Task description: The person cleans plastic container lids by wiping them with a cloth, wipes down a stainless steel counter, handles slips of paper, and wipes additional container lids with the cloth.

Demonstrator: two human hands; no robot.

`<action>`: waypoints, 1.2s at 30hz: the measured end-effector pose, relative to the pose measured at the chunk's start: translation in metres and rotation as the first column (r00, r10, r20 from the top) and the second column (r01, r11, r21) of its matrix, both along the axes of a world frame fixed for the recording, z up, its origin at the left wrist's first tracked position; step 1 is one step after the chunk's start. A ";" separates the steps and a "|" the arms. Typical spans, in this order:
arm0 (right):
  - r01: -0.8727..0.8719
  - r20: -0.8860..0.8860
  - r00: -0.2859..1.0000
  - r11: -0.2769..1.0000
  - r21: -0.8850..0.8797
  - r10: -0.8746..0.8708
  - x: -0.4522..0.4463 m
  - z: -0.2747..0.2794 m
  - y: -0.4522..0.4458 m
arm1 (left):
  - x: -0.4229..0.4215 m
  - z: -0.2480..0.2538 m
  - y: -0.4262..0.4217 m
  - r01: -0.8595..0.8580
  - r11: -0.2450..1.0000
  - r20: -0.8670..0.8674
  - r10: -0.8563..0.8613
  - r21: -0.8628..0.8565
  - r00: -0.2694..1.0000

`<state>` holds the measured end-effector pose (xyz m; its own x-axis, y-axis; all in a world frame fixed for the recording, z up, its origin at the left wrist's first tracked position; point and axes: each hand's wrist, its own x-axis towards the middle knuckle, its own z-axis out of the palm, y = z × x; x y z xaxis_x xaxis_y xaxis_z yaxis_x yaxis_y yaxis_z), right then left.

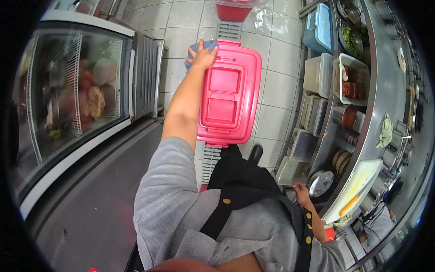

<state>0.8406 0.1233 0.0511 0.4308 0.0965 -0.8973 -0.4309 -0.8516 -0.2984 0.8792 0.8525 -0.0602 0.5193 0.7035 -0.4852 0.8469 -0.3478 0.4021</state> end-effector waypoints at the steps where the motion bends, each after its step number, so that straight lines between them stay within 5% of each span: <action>1: -0.013 0.011 1.000 0.999 0.042 0.012 -0.002 0.000 0.000 | -0.002 -0.005 -0.003 0.011 1.000 -0.010 -0.011 -0.015 1.000; 3: 0.055 -0.030 0.998 0.998 -0.014 -0.055 0.001 0.009 0.006 | -0.025 -0.006 -0.008 0.060 0.993 0.199 -0.080 0.106 0.977; 6: 0.131 -0.061 0.989 0.991 -0.018 -0.132 0.006 0.001 0.019 | -0.110 -0.027 -0.060 -0.102 0.980 0.368 0.032 0.173 0.929; 11: 0.073 -0.063 0.996 0.996 0.043 -0.070 0.037 -0.015 0.036 | -0.233 0.008 -0.154 -0.041 0.998 0.256 0.027 0.048 0.966; 13: 0.056 -0.103 0.993 0.997 0.048 -0.051 0.056 -0.016 0.049 | -0.210 -0.003 -0.136 -0.212 0.976 0.286 0.215 -0.041 0.934; 15: 0.031 -0.063 0.998 0.998 0.059 -0.027 0.073 -0.014 0.062 | -0.163 -0.044 -0.087 -0.226 0.973 0.313 0.201 0.047 0.928; 17: 0.011 -0.037 0.999 0.999 0.048 -0.009 0.090 -0.009 0.070 | -0.091 -0.036 -0.035 -0.034 0.974 0.254 -0.025 0.224 0.967; 19: -0.014 0.012 1.000 0.999 0.045 0.013 0.105 -0.002 0.077 | -0.030 -0.028 -0.004 -0.103 0.969 0.267 0.041 0.224 0.963; 21: 0.007 0.032 0.999 0.999 0.045 -0.009 0.113 0.010 0.088 | 0.021 0.023 -0.010 -0.029 0.984 0.057 0.019 0.175 0.998; 25: -0.045 0.053 0.998 0.993 0.111 0.039 0.122 0.003 0.081 | 0.101 -0.002 -0.089 0.450 0.873 0.007 -0.459 0.187 0.888; 30: -0.078 0.042 0.996 0.988 0.136 0.073 0.129 0.011 0.072 | 0.105 -0.018 -0.092 0.601 0.775 0.107 -0.626 0.196 0.772; 31: -0.053 0.041 0.998 0.990 0.131 0.048 0.130 0.012 0.071 | 0.090 -0.020 -0.070 0.545 0.806 0.069 -0.573 0.231 0.817; 32: -0.043 0.029 0.999 0.990 0.134 0.040 0.129 0.010 0.065 | 0.068 -0.030 -0.045 0.313 0.930 0.119 -0.339 0.193 0.933; 33: -0.041 0.021 0.999 0.996 0.073 0.040 0.128 0.007 0.055 | 0.042 -0.072 -0.012 0.175 0.921 0.292 -0.284 0.348 0.913; 36: 0.003 0.004 1.000 0.999 0.042 -0.003 0.118 -0.014 0.025 | 0.001 -0.027 0.026 0.123 0.963 0.052 -0.139 0.240 0.989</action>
